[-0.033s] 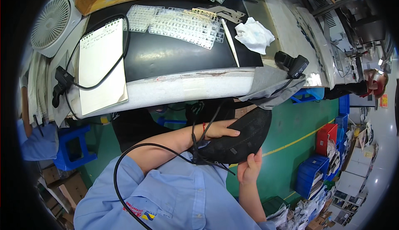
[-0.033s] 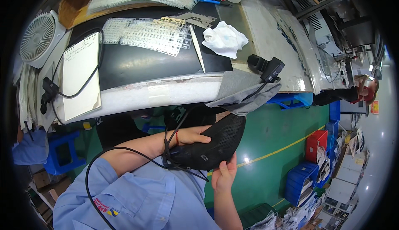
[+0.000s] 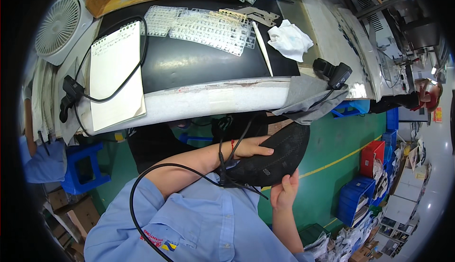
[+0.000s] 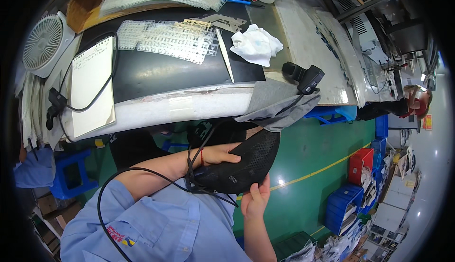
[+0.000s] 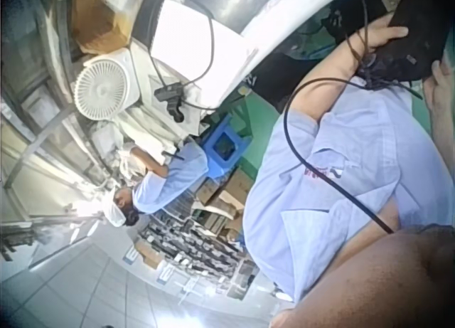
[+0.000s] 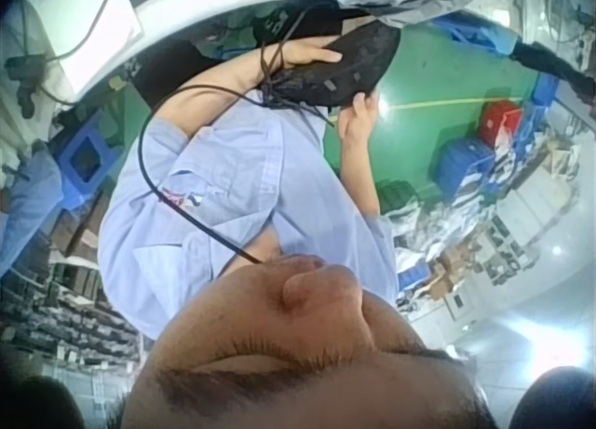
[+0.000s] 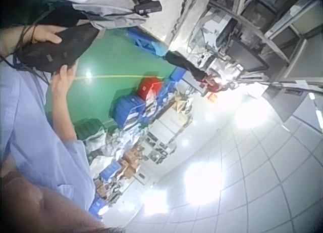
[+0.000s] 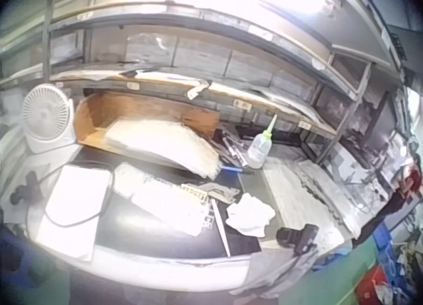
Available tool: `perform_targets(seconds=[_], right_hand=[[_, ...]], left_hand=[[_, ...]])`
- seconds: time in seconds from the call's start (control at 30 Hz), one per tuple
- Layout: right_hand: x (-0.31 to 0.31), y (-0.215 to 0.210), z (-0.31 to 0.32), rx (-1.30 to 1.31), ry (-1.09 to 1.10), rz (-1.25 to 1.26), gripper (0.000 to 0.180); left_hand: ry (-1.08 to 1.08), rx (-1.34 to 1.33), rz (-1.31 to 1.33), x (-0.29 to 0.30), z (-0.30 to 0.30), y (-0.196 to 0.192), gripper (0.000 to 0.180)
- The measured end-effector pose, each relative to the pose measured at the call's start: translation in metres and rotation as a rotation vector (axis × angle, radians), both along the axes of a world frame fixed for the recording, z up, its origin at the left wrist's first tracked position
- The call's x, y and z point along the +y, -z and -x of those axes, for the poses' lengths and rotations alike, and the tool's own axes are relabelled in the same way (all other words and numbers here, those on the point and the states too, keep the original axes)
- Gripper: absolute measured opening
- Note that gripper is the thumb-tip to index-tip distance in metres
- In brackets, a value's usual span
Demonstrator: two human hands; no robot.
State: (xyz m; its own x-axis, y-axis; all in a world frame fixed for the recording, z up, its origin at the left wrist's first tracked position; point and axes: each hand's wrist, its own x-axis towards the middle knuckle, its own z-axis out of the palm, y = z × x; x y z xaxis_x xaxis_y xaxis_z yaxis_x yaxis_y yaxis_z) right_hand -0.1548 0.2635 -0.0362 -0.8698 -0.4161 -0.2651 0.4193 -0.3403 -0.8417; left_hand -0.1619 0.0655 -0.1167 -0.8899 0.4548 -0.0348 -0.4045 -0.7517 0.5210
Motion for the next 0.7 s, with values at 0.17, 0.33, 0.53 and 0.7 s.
perform_targets(seconds=[0.17, 0.33, 0.53, 0.7], right_hand=[[-0.007, -0.007, 0.002, -0.028, -0.013, -0.056, 0.056], [-0.010, -0.007, 0.000, -0.125, 0.115, -0.348, 0.041], [-0.005, 0.012, 0.005, -0.214, 0.152, -0.535, 0.020], [0.001, 0.028, 0.007, -0.088, 0.117, -0.587, 0.013]], left_hand=[[-0.018, 0.020, 0.248, -0.004, 0.000, -0.005, 0.072], [-0.032, 0.093, 0.447, -0.010, 0.001, -0.010, 0.078], [-0.130, 0.123, 0.479, -0.011, 0.002, -0.015, 0.086], [-0.096, 0.138, 0.593, -0.012, 0.001, -0.013, 0.091]])
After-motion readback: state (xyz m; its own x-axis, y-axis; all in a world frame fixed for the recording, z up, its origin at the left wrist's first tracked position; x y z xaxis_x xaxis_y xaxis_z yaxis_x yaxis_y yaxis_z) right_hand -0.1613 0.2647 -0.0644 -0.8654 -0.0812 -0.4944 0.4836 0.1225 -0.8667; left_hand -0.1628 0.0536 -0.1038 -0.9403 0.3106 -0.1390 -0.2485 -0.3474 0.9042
